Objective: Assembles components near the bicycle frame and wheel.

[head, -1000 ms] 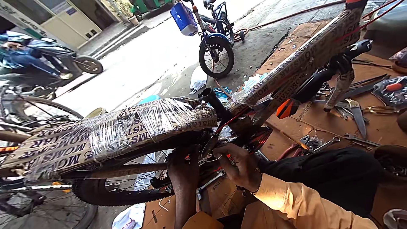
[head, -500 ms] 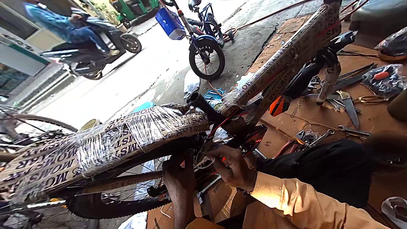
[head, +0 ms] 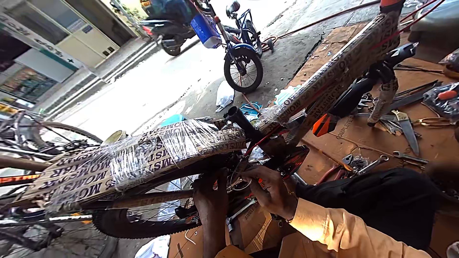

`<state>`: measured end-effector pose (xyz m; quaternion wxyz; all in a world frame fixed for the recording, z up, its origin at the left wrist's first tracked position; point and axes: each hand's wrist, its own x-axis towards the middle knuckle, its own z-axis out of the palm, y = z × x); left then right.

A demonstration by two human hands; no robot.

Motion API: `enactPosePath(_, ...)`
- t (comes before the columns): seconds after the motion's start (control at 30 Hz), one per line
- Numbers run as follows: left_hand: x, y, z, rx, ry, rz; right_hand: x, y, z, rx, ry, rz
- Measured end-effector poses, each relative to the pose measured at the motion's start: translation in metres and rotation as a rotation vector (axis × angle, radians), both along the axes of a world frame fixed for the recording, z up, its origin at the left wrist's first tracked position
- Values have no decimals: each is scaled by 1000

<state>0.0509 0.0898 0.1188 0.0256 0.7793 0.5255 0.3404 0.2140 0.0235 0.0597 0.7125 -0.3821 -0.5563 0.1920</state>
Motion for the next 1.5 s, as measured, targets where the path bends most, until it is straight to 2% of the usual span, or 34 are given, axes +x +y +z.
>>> enactPosePath(0.23,1,-1,2,-49,-20,14,-2,3,-1,-20,-59,-39)
enactPosePath(0.37,-1,-2,0,-5,57,-21,-3,9,-3,-59,-52,-24)
enactPosePath(0.47,-1,-2,1,44,133,-31,-2,16,-4,-98,47,-28)
enactPosePath(0.63,4,-5,6,-1,201,-9,-1,17,1,-221,168,-42)
enactPosePath(0.83,16,-10,10,-35,261,63,-10,15,4,-247,375,0)
enactPosePath(1.13,10,-5,3,-39,90,19,-16,16,4,-284,564,5)
enactPosePath(1.4,11,-14,8,-100,67,45,-20,24,2,-312,545,-38)
enactPosePath(1.5,7,-23,7,-90,21,-5,-24,28,-1,-283,435,-87)
